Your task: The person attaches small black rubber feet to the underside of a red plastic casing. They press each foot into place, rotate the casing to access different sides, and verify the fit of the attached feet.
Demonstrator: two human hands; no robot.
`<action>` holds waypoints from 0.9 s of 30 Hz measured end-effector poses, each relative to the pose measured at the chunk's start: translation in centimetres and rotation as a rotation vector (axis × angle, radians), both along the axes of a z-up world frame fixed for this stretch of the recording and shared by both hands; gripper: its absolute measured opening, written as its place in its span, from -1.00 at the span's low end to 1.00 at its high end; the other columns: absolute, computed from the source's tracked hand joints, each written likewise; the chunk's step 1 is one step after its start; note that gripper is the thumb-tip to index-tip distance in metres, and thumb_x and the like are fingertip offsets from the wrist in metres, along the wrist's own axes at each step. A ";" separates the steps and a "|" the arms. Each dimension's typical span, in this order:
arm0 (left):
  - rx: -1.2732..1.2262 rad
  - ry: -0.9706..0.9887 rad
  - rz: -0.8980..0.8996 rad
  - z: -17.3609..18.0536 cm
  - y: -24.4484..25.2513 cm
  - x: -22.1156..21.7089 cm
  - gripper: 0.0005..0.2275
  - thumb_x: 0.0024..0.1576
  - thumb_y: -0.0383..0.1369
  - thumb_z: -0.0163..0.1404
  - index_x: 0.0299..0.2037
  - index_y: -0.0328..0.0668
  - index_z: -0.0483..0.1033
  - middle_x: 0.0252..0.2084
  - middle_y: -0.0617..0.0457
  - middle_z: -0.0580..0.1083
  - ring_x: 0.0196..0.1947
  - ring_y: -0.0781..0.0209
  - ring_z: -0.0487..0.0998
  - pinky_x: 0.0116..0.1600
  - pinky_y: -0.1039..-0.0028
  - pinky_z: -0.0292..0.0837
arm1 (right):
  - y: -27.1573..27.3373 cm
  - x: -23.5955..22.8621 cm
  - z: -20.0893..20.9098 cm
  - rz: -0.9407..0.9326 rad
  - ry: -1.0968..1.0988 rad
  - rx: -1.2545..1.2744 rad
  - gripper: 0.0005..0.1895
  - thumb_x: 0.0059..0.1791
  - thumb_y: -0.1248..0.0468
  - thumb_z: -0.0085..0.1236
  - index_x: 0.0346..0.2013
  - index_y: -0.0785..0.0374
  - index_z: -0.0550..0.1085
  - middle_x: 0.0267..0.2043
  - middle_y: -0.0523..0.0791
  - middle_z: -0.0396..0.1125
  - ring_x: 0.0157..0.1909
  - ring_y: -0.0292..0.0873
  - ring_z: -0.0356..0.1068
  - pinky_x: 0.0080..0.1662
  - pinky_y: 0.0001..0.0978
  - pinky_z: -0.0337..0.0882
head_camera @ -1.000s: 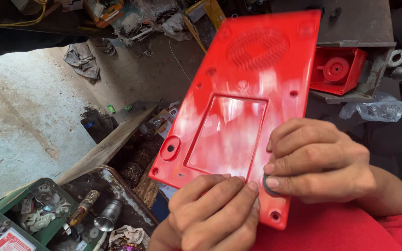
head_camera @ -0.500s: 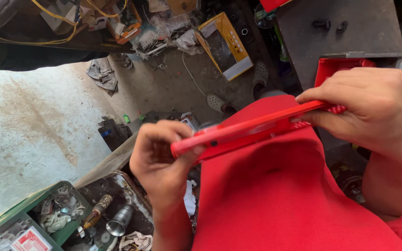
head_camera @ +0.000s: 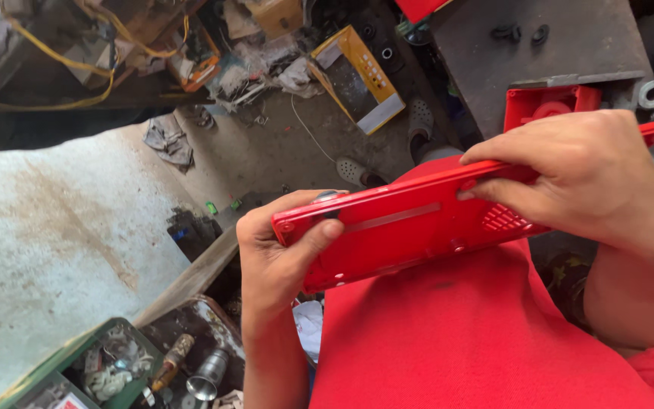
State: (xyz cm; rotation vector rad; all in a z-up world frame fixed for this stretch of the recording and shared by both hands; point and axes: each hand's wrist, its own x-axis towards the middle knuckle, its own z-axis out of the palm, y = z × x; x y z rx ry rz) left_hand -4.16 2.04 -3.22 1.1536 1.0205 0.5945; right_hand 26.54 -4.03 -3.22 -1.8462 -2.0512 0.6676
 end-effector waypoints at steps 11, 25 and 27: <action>-0.243 -0.208 0.241 -8.2 1.6 -0.1 -0.73 0.35 -0.33 0.04 -0.01 -0.51 0.60 -0.15 -0.05 0.61 -0.22 0.27 0.62 -0.08 0.48 0.54 | -1.1 8.0 -3.0 -0.173 0.041 0.038 -0.48 -0.23 0.16 0.46 -0.06 0.35 0.57 -0.24 0.04 0.49 -0.25 -0.03 0.50 -0.23 -0.26 0.47; -0.228 0.063 0.334 -12.7 4.5 6.0 -0.57 0.30 -0.28 0.00 0.32 -0.40 0.38 0.02 -0.04 0.55 -0.04 0.22 0.57 0.09 0.39 0.49 | -8.2 14.4 -17.6 -0.593 1.118 -0.428 -0.60 0.00 0.37 0.22 0.13 0.42 0.50 -0.10 -0.12 0.51 -0.13 -0.36 0.44 -0.09 -0.51 0.47; -0.174 0.383 0.260 -13.5 5.3 6.7 -0.58 0.29 -0.33 0.00 0.33 -0.37 0.40 0.01 -0.05 0.53 -0.09 0.23 0.51 -0.04 0.39 0.40 | -6.5 14.9 -18.4 -0.627 1.141 -0.459 -0.64 0.04 0.36 0.21 0.12 0.43 0.53 -0.12 -0.10 0.51 -0.16 -0.35 0.41 -0.12 -0.49 0.44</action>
